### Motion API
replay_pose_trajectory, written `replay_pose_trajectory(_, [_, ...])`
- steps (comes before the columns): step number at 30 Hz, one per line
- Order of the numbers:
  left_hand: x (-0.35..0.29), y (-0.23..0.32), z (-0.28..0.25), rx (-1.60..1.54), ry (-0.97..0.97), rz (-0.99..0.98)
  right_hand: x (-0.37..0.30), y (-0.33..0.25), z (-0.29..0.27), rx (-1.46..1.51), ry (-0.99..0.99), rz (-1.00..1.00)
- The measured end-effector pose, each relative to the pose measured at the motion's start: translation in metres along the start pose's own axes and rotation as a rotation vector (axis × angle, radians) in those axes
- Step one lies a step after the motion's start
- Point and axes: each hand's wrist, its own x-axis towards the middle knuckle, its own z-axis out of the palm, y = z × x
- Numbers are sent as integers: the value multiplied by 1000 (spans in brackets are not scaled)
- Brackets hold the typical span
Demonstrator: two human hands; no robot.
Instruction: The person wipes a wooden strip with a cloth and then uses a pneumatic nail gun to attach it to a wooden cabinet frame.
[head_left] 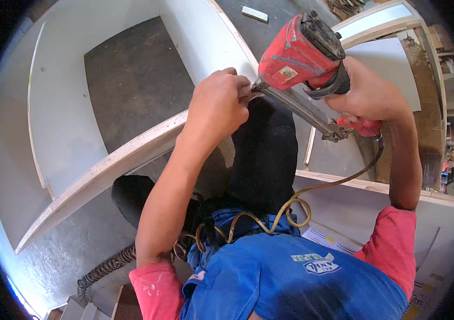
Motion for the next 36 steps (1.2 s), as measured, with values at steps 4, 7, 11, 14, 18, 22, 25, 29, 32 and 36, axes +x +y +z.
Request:
replay_pose_trajectory(4, [-2, -3, 0, 22, 103, 18, -2, -8, 2, 59, 7, 47])
replay_pose_trajectory(7, [-2, -4, 0, 8, 122, 15, 1, 5, 5, -82, 102, -92])
replay_pose_trajectory(11, [-3, -2, -3, -5, 108, 12, 0, -2, 2, -18, 58, -13])
replay_pose_trajectory(14, [-1, -4, -3, 2, 91, 24, 1, -2, 3, -30, 59, -27])
replay_pose_trajectory(18, [-1, -2, -3, -10, 90, 15, 2, 5, 2, -37, 64, -93])
replay_pose_trajectory(22, [-2, -2, -3, 0, 80, 0, 2, 2, 3, -64, 60, 6])
replay_pose_trajectory(25, [-1, -2, -2, 12, 83, -6, 2, 3, 3, -37, 81, -42])
replay_pose_trajectory(29, [-2, 0, -2, 12, 85, -30, 2, 0, 5, 50, 31, -36])
replay_pose_trajectory(32, [-2, -1, -1, 35, 90, -27, 0, -8, 2, 87, 18, -7])
replay_pose_trajectory(36, [-2, -2, 2, 6, 133, -13, 1, -8, -1, 127, -77, 89])
